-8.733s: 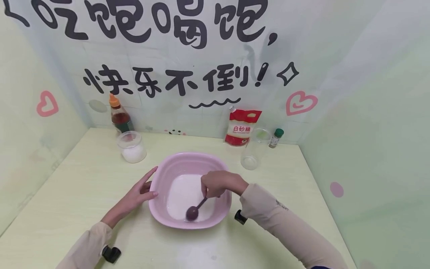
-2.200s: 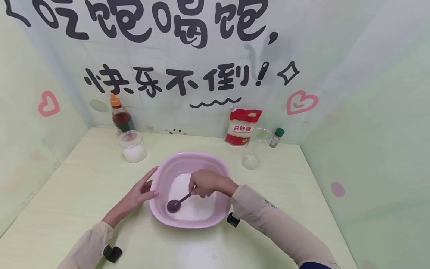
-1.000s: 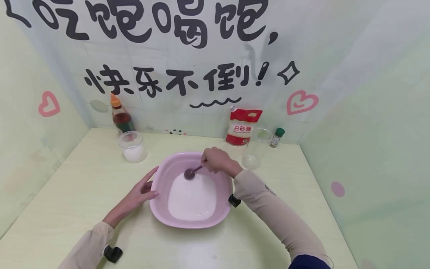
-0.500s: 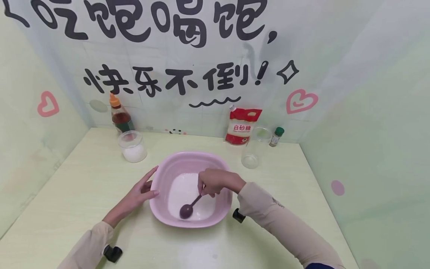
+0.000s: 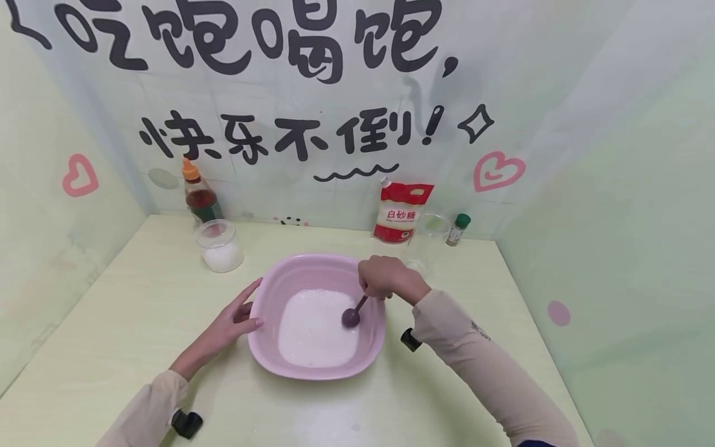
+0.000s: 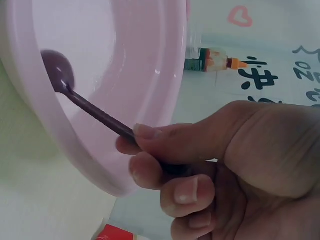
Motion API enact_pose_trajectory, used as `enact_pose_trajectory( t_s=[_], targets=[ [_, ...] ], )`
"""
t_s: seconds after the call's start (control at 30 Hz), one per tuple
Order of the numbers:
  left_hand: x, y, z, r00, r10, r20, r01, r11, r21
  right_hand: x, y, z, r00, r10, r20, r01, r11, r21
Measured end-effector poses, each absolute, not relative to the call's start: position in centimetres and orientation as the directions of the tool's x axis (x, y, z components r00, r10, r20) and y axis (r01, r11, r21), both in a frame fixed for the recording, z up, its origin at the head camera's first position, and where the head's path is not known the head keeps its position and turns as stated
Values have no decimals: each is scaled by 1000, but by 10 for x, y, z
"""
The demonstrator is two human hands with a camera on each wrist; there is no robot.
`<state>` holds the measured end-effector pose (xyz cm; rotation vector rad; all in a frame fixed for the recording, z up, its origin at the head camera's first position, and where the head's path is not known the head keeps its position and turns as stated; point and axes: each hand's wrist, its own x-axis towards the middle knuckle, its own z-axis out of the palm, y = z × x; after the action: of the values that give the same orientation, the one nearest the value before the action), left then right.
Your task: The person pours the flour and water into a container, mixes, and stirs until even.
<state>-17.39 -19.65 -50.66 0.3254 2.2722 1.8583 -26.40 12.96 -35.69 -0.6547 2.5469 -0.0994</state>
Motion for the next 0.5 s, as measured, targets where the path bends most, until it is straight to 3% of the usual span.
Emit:
enact_pose_trajectory(
  t_s=[0.27,0.5],
  targets=[
    [-173,-198,-509,-957,289,1,55,179,982,-281,111,-374,-801,-526,-287,-472,849,-237],
    [-173,-198,-509,-958,288,3,54,168,984,-273,80,-387,-730,-631,-264,-531,766,-362]
  ],
)
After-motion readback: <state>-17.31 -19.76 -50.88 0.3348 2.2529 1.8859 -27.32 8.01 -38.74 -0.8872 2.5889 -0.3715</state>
